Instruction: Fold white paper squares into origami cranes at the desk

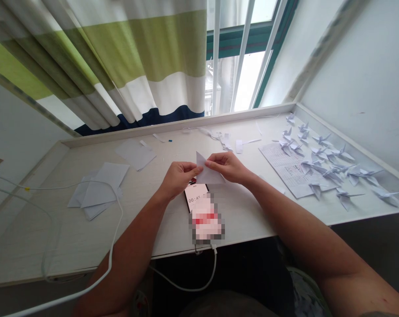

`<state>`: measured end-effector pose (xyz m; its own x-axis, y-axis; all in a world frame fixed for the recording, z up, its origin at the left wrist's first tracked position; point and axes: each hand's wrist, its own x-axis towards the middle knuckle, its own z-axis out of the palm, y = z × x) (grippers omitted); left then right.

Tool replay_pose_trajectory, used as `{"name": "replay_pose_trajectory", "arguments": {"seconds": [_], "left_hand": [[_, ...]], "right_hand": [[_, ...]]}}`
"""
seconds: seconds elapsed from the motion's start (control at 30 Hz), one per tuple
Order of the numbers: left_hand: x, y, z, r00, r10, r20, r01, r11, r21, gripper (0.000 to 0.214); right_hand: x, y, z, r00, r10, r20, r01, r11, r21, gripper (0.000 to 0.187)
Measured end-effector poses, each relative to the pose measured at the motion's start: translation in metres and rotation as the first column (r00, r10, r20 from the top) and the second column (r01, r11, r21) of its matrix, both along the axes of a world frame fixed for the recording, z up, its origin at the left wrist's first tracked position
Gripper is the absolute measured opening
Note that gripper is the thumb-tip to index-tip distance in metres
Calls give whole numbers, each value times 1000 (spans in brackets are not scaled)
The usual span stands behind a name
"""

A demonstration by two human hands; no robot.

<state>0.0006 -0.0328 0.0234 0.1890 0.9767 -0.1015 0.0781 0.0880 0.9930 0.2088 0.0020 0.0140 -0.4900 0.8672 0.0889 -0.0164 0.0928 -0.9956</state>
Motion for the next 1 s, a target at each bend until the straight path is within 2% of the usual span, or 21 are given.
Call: {"name": "replay_pose_trajectory", "arguments": {"seconds": [0.13,0.27,0.5,0.7,0.87,1.0], "left_hand": [[0,-2,1,1000,-28,-10,28,1000,-8,47],[0,-3,2,999,-46,-28,46,999,-13,46],[1,-6,6,994,-100,-49,99,995,-20,41],[5,-6,7,984,-172,-54,171,985,-22,37],[6,-7,5,981,-186,-60,187,982,-1,35],[7,-8,4,979,-188,-84,187,982,-12,33]], "right_hand": [[0,-1,2,1000,11,-18,-10,999,45,40],[0,-1,1,999,22,-40,-21,1000,13,38],[1,-1,5,999,12,-35,-10,998,63,37],[-4,-3,7,999,-44,-29,47,991,124,42],[-5,-2,6,996,-30,-80,38,994,100,41],[-6,1,5,993,-79,-84,87,991,103,42]]}}
